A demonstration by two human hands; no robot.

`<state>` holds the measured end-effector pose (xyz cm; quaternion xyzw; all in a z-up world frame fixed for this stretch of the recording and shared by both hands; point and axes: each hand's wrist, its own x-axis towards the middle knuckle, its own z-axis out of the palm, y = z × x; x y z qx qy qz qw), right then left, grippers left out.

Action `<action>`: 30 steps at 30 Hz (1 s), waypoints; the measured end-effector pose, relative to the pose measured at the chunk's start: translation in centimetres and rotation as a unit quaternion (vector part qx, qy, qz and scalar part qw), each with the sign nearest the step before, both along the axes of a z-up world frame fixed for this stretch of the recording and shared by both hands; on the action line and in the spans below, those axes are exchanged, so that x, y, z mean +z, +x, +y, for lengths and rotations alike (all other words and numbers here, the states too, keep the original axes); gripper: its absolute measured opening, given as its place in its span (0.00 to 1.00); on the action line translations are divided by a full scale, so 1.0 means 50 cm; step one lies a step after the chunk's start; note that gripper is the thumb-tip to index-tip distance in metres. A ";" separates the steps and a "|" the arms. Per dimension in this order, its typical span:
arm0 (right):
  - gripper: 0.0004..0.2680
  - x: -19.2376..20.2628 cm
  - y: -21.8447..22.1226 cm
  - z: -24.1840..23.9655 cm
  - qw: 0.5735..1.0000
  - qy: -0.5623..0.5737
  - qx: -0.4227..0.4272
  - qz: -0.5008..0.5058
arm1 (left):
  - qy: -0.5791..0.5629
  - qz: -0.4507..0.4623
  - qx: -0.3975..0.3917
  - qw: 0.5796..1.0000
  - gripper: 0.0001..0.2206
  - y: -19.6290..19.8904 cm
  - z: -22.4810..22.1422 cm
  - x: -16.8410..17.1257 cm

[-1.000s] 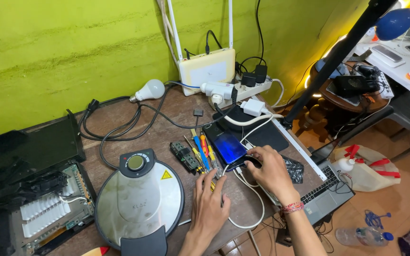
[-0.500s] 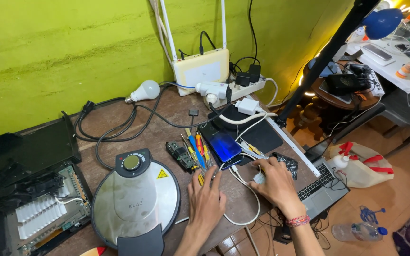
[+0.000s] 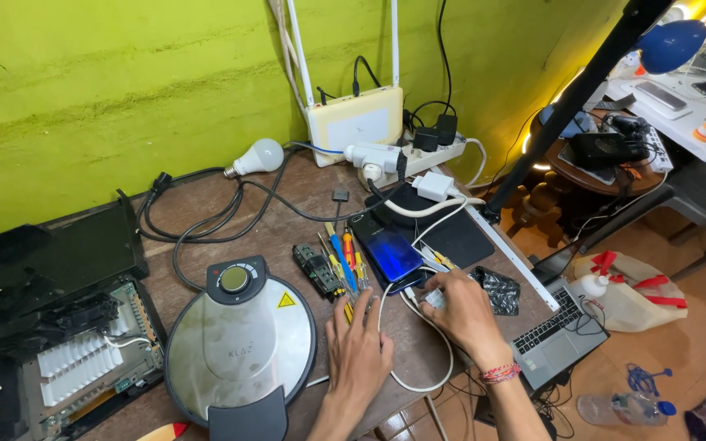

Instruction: Inspecting the exterior and controls of a waffle maker and cleaning a disassembled electronic console on a repair bench.

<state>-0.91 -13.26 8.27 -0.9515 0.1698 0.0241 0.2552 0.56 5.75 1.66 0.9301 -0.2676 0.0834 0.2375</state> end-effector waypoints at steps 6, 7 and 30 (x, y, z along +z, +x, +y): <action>0.14 -0.003 0.032 0.021 1.000 -0.019 -0.012 -0.021 | -0.025 -0.026 0.012 0.999 0.27 -0.002 0.007 0.006; 0.14 -0.015 0.035 0.021 1.000 -0.018 -0.010 -0.020 | -0.024 -0.025 0.014 0.999 0.27 -0.003 0.008 0.006; 0.15 -0.079 0.077 0.056 0.985 -0.056 0.009 -0.161 | -0.036 -0.044 0.009 0.998 0.27 0.000 0.009 0.006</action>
